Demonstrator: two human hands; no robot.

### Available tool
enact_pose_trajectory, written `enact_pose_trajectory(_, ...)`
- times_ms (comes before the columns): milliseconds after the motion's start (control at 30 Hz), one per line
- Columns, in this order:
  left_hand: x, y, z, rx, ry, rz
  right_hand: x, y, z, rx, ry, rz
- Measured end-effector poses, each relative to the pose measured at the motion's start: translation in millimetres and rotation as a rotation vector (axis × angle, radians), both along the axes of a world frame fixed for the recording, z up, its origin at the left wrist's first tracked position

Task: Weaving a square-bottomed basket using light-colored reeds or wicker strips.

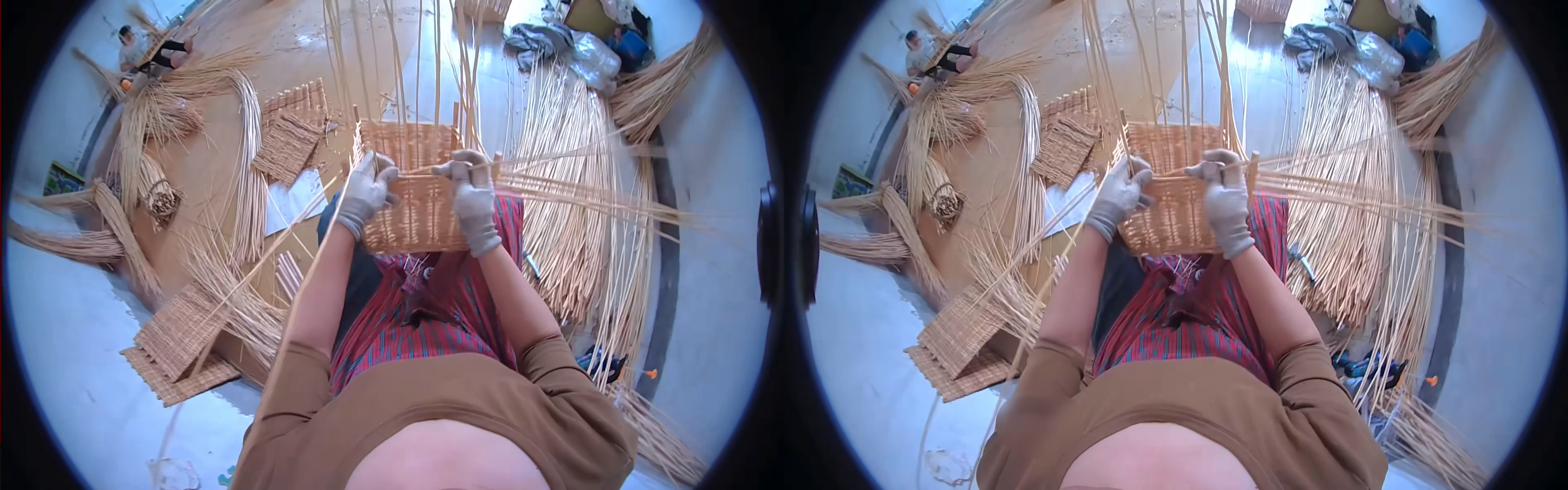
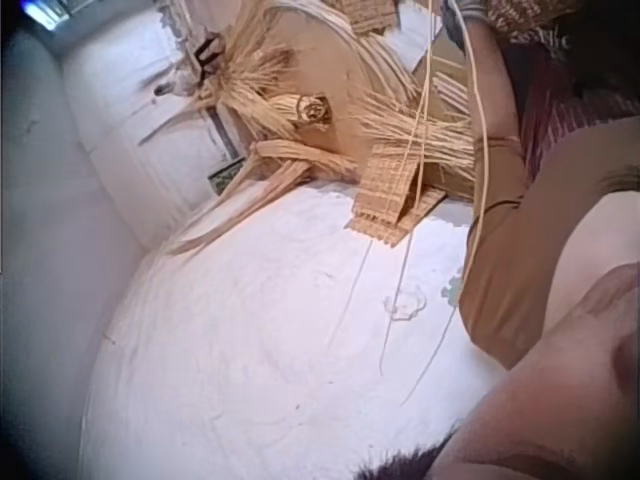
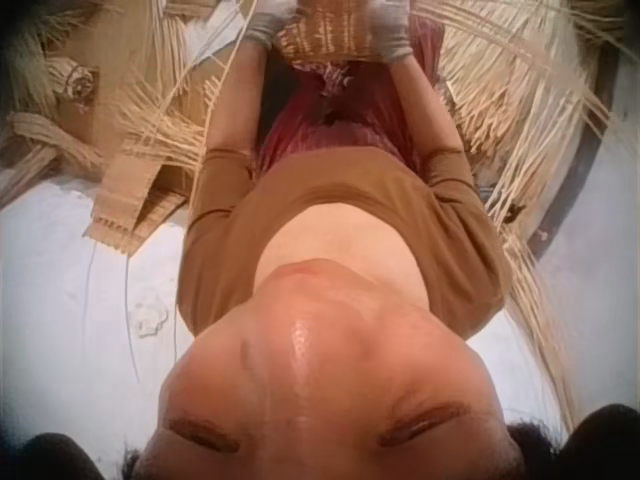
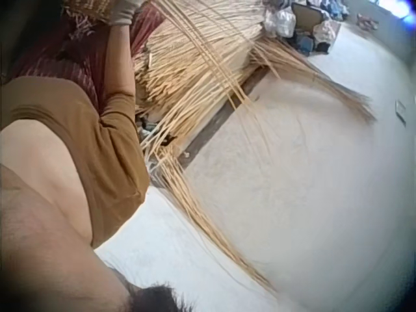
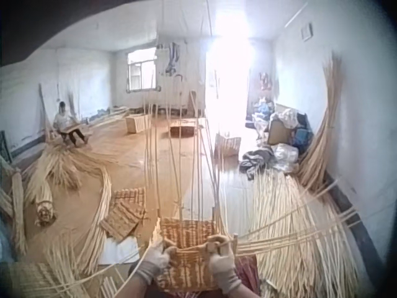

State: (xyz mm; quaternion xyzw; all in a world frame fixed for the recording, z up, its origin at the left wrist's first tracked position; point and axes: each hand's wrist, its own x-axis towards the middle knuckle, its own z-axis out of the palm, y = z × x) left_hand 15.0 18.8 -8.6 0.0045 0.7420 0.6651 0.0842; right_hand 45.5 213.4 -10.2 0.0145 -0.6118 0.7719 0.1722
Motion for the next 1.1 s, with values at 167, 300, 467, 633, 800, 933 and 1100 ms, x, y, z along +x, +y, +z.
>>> enact_pose_trajectory(167,14,33,17,-0.066,0.052,0.168,-82,-39,82,1.071,0.352,-0.204)
enact_pose_trajectory(300,6,16,9,0.043,0.007,0.115,-66,5,35,0.084,0.485,0.097)
enact_pose_trajectory(467,29,36,15,-0.385,0.553,0.548,42,76,-17,-0.053,-0.155,-0.019)
enact_pose_trajectory(633,-3,70,21,-0.217,0.058,-0.188,50,74,29,-0.053,-0.112,-0.282)
enact_pose_trajectory(800,3,108,-1,-0.160,0.122,0.070,-61,45,109,1.052,0.449,-0.304)
enact_pose_trajectory(933,-2,111,28,-0.221,-0.006,-0.024,-69,110,54,0.104,0.505,0.020)
enact_pose_trajectory(1100,1,98,6,-0.277,0.175,0.041,83,102,-3,0.027,-0.243,-0.375)
